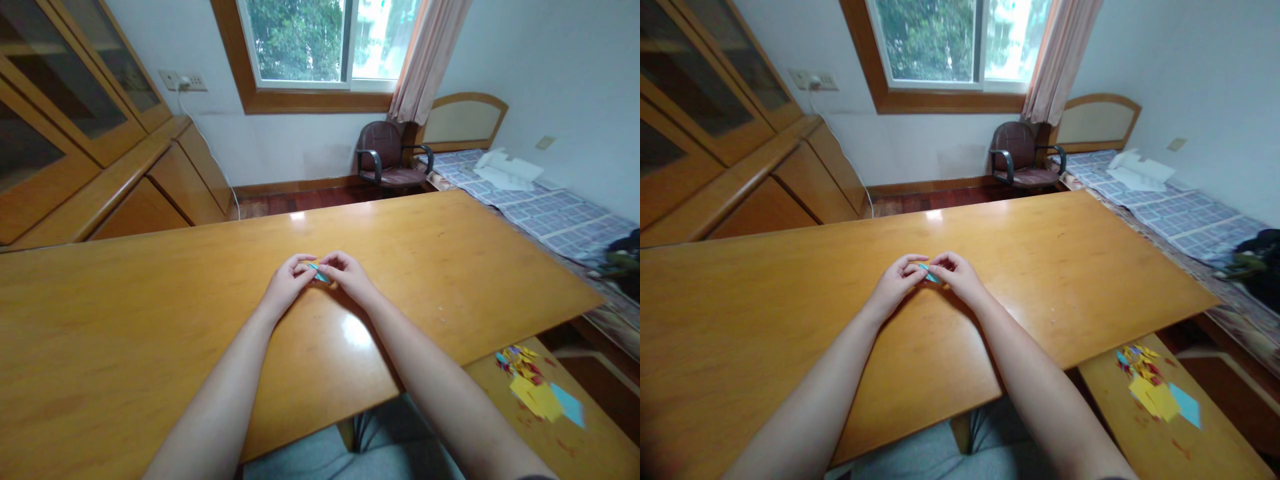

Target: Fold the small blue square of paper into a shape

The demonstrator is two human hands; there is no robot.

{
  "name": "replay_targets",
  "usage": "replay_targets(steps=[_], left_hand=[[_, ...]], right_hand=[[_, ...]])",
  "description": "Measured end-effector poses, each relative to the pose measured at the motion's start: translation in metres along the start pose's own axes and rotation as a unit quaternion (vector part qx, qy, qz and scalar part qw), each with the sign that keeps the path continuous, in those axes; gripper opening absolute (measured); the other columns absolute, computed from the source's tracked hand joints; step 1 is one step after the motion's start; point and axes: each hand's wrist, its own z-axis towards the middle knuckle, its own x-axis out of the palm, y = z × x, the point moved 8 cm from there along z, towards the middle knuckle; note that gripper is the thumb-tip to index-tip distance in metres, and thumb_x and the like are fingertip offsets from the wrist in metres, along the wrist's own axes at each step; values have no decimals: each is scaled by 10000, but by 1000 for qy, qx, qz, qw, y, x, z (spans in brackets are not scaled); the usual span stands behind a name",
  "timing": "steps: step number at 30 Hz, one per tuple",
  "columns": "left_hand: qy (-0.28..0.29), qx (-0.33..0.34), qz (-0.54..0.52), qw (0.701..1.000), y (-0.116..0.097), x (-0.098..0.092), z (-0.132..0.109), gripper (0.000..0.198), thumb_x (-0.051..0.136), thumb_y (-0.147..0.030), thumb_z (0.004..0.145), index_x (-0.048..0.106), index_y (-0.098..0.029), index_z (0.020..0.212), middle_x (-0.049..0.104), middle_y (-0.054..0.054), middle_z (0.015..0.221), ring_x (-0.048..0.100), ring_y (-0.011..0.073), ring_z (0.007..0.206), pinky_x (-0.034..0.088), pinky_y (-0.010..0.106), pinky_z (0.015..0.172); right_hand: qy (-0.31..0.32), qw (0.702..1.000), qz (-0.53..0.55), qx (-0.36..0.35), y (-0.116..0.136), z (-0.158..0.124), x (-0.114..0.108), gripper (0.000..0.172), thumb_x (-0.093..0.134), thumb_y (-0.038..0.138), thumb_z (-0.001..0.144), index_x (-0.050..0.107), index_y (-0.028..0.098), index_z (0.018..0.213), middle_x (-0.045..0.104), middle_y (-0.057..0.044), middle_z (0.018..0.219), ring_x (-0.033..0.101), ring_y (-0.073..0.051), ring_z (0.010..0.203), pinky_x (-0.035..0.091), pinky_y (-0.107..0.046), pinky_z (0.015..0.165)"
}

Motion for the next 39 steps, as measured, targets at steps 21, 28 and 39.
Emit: replay_targets(steps=[21, 28, 39], left_hand=[[-1, -4, -37, 999, 3, 1, -1, 376, 671, -316, 762, 560, -174, 1092, 681, -5, 751, 644, 159, 742, 471, 278, 753], [-7, 1, -29, 1000, 3, 0, -1, 408, 677, -329, 764, 563, -169, 1122, 709, 13, 770, 662, 166, 762, 478, 288, 780], [-10, 2, -28, 1000, 5, -1, 0, 383, 689, -389, 776, 581, -161, 1064, 730, 34, 797, 679, 171, 772, 489, 288, 772]], right_hand=[[0, 1000, -5, 14, -3, 1, -1, 328, 764, 432, 671, 633, 184, 841, 607, 16, 710, 514, -110, 624, 388, -250, 602], [0, 1000, -20, 14, -3, 1, -2, 323, 751, 422, 688, 624, 184, 865, 607, 19, 708, 524, -114, 633, 398, -247, 604], [-3, 1000, -13, 13, -3, 1, -3, 321, 759, 414, 677, 620, 186, 854, 601, 23, 693, 528, -116, 629, 402, -252, 616]])
